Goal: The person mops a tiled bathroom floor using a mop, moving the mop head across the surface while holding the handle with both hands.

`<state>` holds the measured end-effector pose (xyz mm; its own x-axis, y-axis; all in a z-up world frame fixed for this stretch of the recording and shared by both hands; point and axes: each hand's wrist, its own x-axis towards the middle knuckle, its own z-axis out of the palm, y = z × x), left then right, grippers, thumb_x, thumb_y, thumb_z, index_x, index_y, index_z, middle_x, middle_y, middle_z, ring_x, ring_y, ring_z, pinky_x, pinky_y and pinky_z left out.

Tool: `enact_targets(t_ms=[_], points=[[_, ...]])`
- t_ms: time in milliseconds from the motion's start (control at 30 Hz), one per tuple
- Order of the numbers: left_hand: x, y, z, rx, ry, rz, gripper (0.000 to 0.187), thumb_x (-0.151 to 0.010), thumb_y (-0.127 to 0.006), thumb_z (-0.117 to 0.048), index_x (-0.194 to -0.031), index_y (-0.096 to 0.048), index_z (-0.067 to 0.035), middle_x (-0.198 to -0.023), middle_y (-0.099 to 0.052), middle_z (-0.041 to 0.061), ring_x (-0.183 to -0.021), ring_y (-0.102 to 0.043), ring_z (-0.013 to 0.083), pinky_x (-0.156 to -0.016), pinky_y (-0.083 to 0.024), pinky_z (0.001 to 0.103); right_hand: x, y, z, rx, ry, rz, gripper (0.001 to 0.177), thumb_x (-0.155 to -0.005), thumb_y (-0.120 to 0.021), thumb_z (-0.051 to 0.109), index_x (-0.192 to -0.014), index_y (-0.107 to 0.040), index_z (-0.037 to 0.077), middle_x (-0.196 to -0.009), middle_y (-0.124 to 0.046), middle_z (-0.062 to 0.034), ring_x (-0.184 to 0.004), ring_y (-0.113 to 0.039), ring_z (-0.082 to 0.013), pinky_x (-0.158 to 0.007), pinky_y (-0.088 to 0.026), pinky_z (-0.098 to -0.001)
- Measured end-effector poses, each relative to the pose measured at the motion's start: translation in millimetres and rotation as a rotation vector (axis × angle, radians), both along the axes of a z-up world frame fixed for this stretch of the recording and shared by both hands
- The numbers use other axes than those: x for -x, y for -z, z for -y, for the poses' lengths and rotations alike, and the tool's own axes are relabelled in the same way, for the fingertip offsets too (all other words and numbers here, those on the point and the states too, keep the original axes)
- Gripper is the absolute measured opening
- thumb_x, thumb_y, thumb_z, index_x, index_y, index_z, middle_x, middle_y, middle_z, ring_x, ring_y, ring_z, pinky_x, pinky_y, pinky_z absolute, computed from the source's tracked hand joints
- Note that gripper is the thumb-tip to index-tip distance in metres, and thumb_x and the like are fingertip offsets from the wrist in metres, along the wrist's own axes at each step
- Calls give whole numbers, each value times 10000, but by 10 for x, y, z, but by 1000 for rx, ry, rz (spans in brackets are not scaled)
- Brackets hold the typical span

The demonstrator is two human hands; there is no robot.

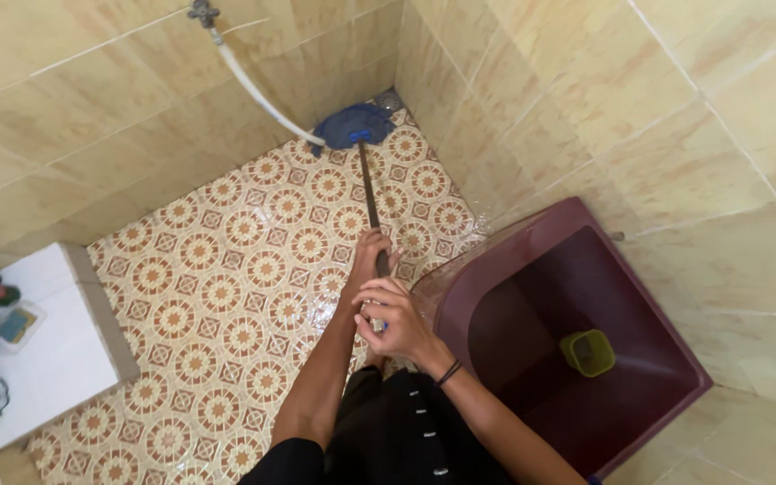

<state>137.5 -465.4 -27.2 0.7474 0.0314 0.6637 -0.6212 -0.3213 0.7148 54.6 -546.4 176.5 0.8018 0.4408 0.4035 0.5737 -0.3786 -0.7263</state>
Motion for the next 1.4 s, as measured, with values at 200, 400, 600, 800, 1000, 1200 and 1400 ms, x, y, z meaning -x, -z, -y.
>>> enact_targets(t_ms=[200,400,600,800,1000,1200,1400], points=[[492,-366,-164,123,117,-96,388,-892,-766,25,-1126,-472,-71,-871,-589,163,-764,-592,364,-832,-475,476,429,-400,-143,-98,-95,-48,133,-817,-737,20,-725,-643,3,-1120,-734,-134,-1058,-691,-295,-965,-521,-421],[1224,-911,-211,18,-46,47,380,-871,-709,42,-1123,-456,-86,-878,-564,179,-824,-582,404,-736,-480,515,1039,-814,-139,-134,-175,-30,61,-834,-726,11,-797,-682,-9,-1108,-736,-147,-972,-715,-271,-875,-563,-363],[1959,-1266,-38,55,14,-266,254,-897,-700,-26,-759,-486,-29,-663,-487,120,-647,-514,313,-648,-400,479,1772,-1234,88,-221,-160,-98,41,-839,-671,-16,-851,-710,-18,-904,-745,-105,-637,-667,-171,-616,-540,-284],[2484,-1351,-54,32,50,-417,339,-892,-669,-65,-615,-484,3,-614,-461,140,-622,-482,314,-650,-390,463,2149,-1375,114,-252,-199,-204,17,-841,-674,-9,-830,-685,-2,-852,-737,-107,-547,-635,-155,-546,-516,-283],[2419,-980,-113,59,167,-361,305,-809,-661,-38,-588,-453,-9,-587,-461,123,-604,-501,300,-667,-429,429,2193,-1155,88,-180,-195,-112,46,-830,-682,24,-797,-661,49,-733,-685,-62,-587,-663,-223,-575,-519,-334],[1970,-615,-349,70,197,-369,241,-810,-635,-21,-636,-469,-16,-627,-478,118,-639,-501,284,-689,-444,428,1853,-733,-157,-129,-158,-156,37,-877,-669,26,-842,-672,38,-765,-700,-73,-669,-683,-256,-663,-537,-358],[1271,198,-652,-19,231,-448,262,-933,-644,-36,-702,-521,-45,-713,-515,95,-740,-543,271,-889,-469,440,1287,-9,-538,-46,-78,-204,61,-874,-671,20,-816,-686,32,-816,-713,-110,-827,-677,-282,-866,-497,-428]])
